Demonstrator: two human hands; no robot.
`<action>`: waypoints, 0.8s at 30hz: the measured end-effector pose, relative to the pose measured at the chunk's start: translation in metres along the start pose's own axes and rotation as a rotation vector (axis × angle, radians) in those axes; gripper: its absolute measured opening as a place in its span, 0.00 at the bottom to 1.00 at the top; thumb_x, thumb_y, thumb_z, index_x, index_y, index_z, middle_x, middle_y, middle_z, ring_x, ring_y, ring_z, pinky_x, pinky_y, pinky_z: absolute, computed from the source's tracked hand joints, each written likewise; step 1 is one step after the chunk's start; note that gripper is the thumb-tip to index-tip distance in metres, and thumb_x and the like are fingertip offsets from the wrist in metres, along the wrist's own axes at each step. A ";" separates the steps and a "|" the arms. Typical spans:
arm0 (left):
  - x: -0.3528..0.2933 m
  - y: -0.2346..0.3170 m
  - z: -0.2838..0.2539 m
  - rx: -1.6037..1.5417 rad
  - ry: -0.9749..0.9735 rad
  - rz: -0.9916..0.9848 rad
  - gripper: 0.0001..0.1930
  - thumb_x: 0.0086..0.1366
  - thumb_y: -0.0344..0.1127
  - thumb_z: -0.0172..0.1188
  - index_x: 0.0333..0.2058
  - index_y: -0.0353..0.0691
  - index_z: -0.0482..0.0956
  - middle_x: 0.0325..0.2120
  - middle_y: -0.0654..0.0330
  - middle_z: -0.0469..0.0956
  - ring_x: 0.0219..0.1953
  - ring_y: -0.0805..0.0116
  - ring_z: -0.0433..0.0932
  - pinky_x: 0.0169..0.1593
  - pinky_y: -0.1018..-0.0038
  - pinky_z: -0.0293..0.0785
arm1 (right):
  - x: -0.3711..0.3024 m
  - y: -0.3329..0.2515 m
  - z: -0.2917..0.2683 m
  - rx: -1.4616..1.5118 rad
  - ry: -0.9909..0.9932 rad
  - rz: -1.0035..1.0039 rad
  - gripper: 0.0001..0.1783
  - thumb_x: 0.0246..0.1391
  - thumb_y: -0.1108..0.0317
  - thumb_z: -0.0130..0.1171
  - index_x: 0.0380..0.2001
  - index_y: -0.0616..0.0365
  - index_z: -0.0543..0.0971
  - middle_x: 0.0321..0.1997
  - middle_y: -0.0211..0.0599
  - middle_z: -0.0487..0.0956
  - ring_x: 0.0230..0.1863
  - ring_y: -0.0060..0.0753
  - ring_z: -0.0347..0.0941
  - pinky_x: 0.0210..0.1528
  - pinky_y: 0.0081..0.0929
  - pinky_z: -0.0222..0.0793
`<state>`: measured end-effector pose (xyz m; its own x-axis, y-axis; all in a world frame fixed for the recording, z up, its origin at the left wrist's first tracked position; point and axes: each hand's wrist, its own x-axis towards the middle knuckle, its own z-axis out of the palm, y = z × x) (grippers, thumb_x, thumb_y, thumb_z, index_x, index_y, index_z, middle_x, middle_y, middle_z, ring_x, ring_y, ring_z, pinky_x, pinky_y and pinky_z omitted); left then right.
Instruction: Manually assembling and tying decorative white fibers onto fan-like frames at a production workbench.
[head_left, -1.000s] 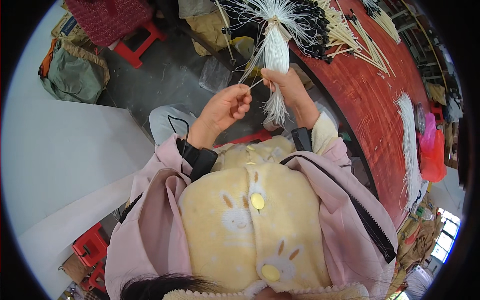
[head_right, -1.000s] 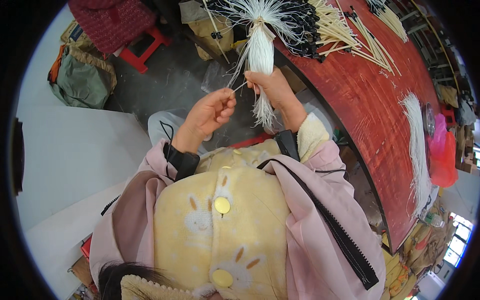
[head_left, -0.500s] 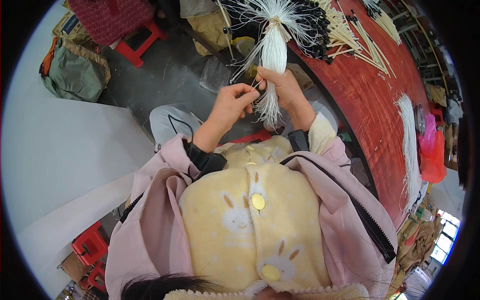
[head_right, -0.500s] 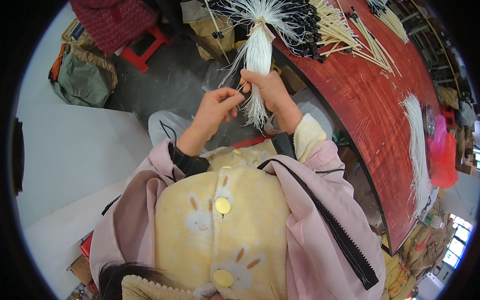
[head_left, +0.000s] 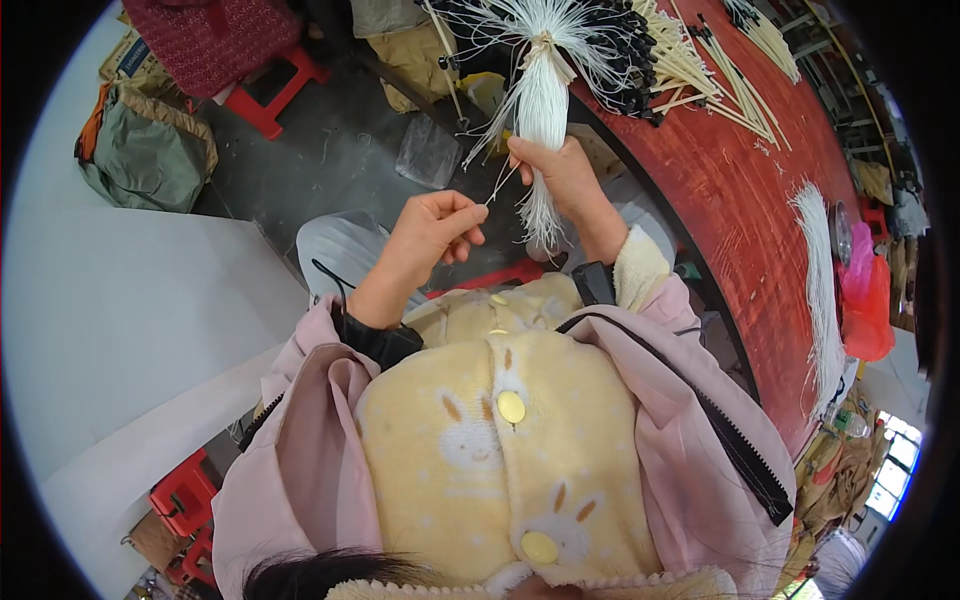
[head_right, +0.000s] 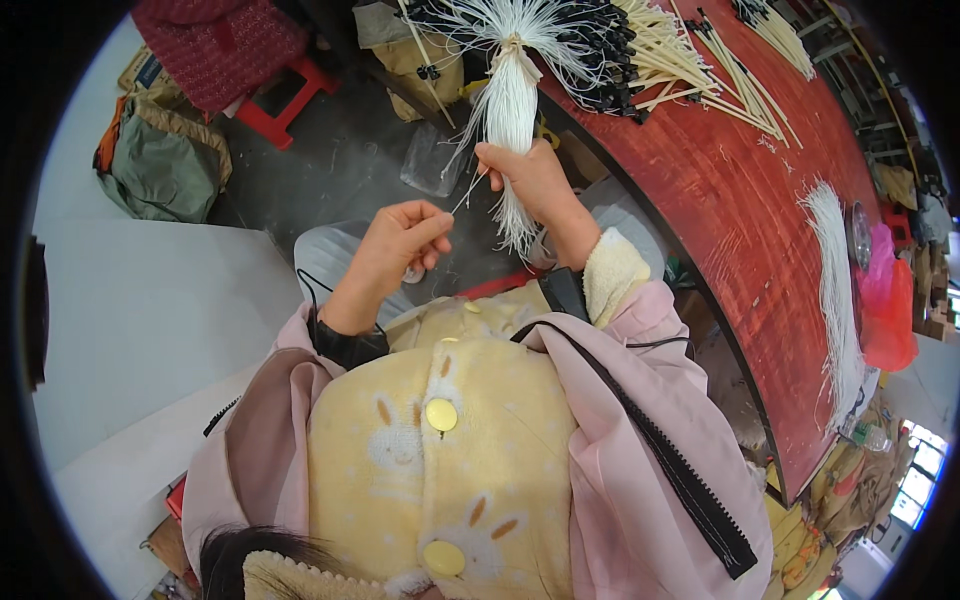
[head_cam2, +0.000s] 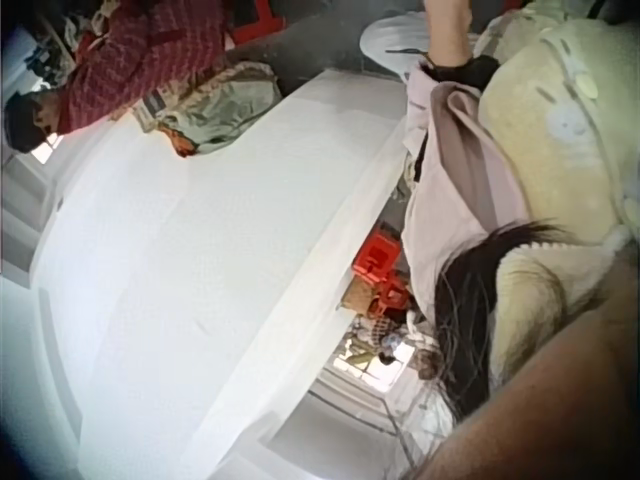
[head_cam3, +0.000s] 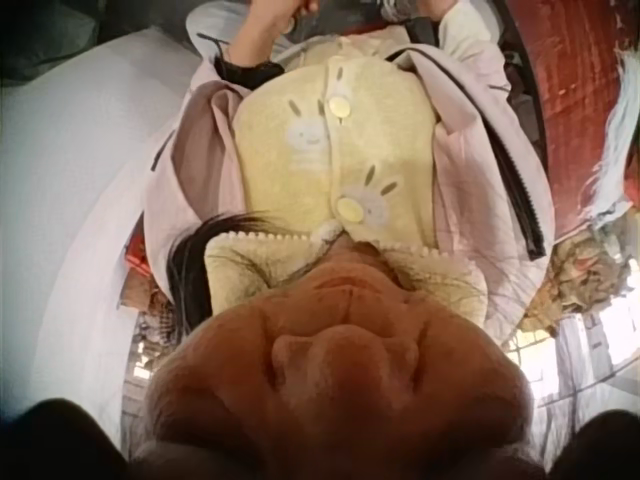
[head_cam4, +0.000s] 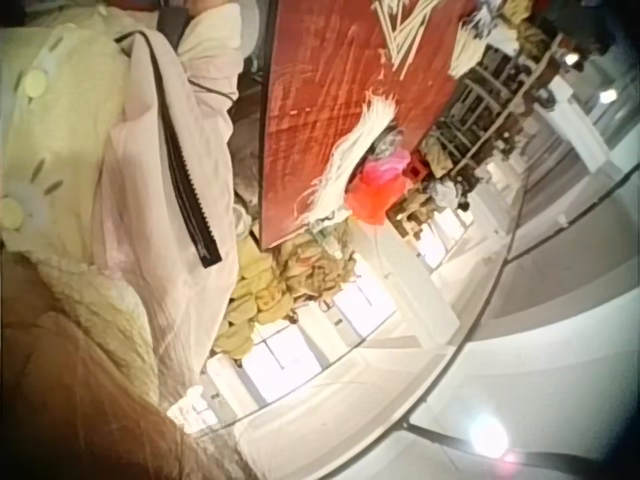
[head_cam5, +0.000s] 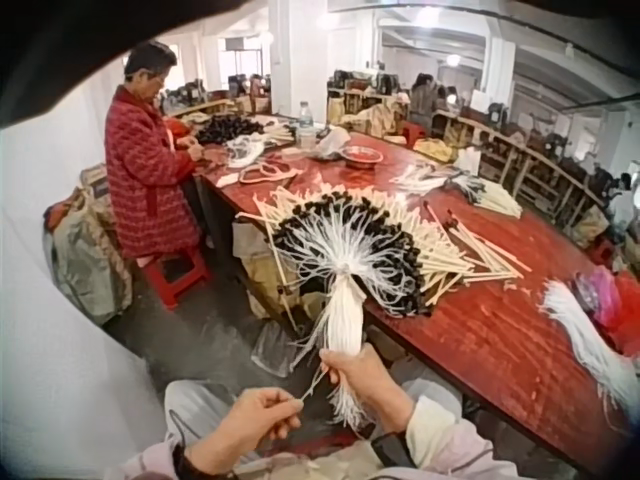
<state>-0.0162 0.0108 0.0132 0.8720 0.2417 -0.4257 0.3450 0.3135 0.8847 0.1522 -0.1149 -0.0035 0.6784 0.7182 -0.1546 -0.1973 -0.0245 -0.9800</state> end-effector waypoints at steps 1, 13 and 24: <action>-0.003 0.003 0.001 -0.058 -0.035 -0.023 0.08 0.61 0.35 0.58 0.36 0.38 0.76 0.22 0.64 0.78 0.16 0.82 0.71 0.17 0.87 0.60 | 0.001 0.000 0.000 -0.001 0.004 -0.004 0.08 0.51 0.65 0.60 0.24 0.59 0.77 0.21 0.28 0.75 0.18 0.17 0.66 0.23 0.16 0.61; 0.061 0.029 0.017 -0.033 0.192 0.361 0.07 0.58 0.35 0.61 0.34 0.40 0.82 0.23 0.65 0.77 0.22 0.76 0.74 0.24 0.81 0.66 | -0.001 0.003 0.003 0.000 0.006 0.013 0.07 0.50 0.67 0.59 0.25 0.59 0.76 0.21 0.28 0.75 0.18 0.17 0.65 0.21 0.16 0.59; 0.046 -0.003 0.007 1.033 0.368 0.937 0.05 0.53 0.28 0.60 0.29 0.35 0.78 0.21 0.58 0.78 0.21 0.71 0.76 0.25 0.75 0.69 | 0.003 0.003 -0.002 -0.015 -0.033 0.024 0.07 0.50 0.67 0.60 0.24 0.59 0.76 0.20 0.28 0.75 0.17 0.16 0.65 0.21 0.16 0.59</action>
<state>0.0254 0.0143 -0.0079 0.8318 0.2509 0.4951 -0.0620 -0.8445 0.5320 0.1549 -0.1138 -0.0069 0.6497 0.7401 -0.1738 -0.2022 -0.0521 -0.9779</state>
